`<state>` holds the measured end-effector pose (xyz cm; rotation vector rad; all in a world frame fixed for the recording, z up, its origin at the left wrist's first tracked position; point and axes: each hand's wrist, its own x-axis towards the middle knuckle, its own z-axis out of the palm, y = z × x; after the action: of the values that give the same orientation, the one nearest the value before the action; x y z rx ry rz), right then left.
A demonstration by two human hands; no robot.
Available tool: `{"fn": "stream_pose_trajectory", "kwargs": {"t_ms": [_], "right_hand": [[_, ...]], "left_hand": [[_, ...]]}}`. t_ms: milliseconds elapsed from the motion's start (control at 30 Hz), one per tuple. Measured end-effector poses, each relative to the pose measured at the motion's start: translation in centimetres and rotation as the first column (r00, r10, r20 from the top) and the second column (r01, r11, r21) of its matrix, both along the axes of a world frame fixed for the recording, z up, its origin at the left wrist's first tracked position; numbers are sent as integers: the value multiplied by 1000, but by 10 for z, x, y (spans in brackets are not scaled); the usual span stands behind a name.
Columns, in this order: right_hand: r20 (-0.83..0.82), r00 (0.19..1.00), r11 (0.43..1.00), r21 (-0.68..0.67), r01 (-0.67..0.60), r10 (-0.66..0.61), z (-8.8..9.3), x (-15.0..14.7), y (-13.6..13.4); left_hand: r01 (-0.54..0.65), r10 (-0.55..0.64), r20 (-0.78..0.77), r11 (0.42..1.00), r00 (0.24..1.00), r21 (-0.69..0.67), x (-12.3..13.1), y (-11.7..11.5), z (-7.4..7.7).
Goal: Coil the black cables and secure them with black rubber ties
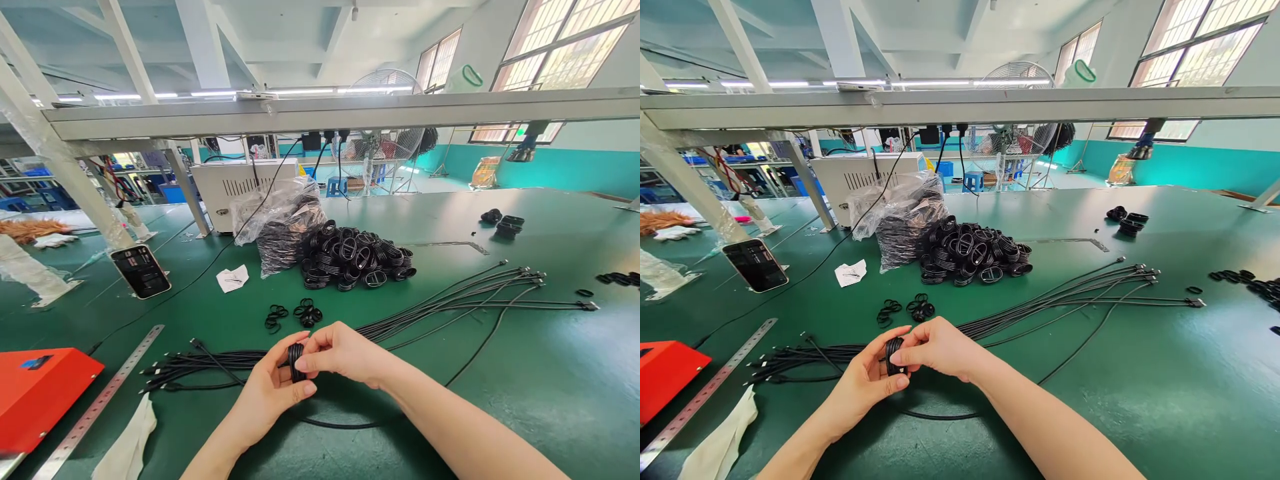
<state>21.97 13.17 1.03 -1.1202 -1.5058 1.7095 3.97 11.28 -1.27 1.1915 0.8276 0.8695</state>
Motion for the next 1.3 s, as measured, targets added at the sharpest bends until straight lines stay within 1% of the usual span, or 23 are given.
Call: {"fn": "stream_pose_trajectory", "kwargs": {"t_ms": [67,200,333,433,533,600,667,733,767,800,833,867,933,967,1100,1300], "right_hand": [[-6,1000,1000,-28,6,-6,-1,0,1],[-62,998,999,-34,-19,17,1,3,3],[-31,1000,1000,-6,4,-4,-4,0,2],[35,999,998,52,25,-27,-7,-3,1],[108,994,985,175,4,-23,-2,2,2],[220,973,953,303,-3,-67,6,8,1],[367,919,887,460,-48,-140,11,11,-1],[497,848,790,588,-174,-183,12,9,-4],[555,809,747,618,-244,-194,11,6,-5],[611,762,724,624,-296,-215,10,3,-5],[660,708,722,615,-315,-253,7,0,-5],[696,653,737,603,-305,-299,5,-3,-5],[734,563,781,580,-231,-379,3,-6,-2],[740,537,795,575,-193,-405,2,-6,-1],[739,512,817,565,-118,-438,1,-6,2],[727,533,835,546,-66,-433,-1,-9,-1]], "left_hand": [[25,-25,11,1000,1000,-8,-1,0,2],[27,-26,27,999,999,-39,-2,1,2],[14,-14,-15,1000,1000,-10,-3,1,0],[3,-3,-61,1000,998,1,-2,1,1],[-13,12,-39,1000,999,-15,-1,1,4],[-28,27,-26,998,999,-51,-1,1,3],[-35,31,-44,995,999,-98,-1,1,1],[-15,8,-50,990,999,-140,0,1,-2],[-4,-2,-38,987,999,-158,-1,1,-3],[-2,-1,-16,984,1000,-177,-1,1,-3],[-12,14,11,980,1000,-197,-1,2,-3],[-33,42,35,976,998,-217,-2,2,-2],[-83,102,64,964,993,-253,-4,5,1],[-98,120,68,959,990,-267,-5,6,2],[-106,133,70,948,989,-301,-7,11,3],[-114,146,61,923,987,-367,-10,13,-3]]}}
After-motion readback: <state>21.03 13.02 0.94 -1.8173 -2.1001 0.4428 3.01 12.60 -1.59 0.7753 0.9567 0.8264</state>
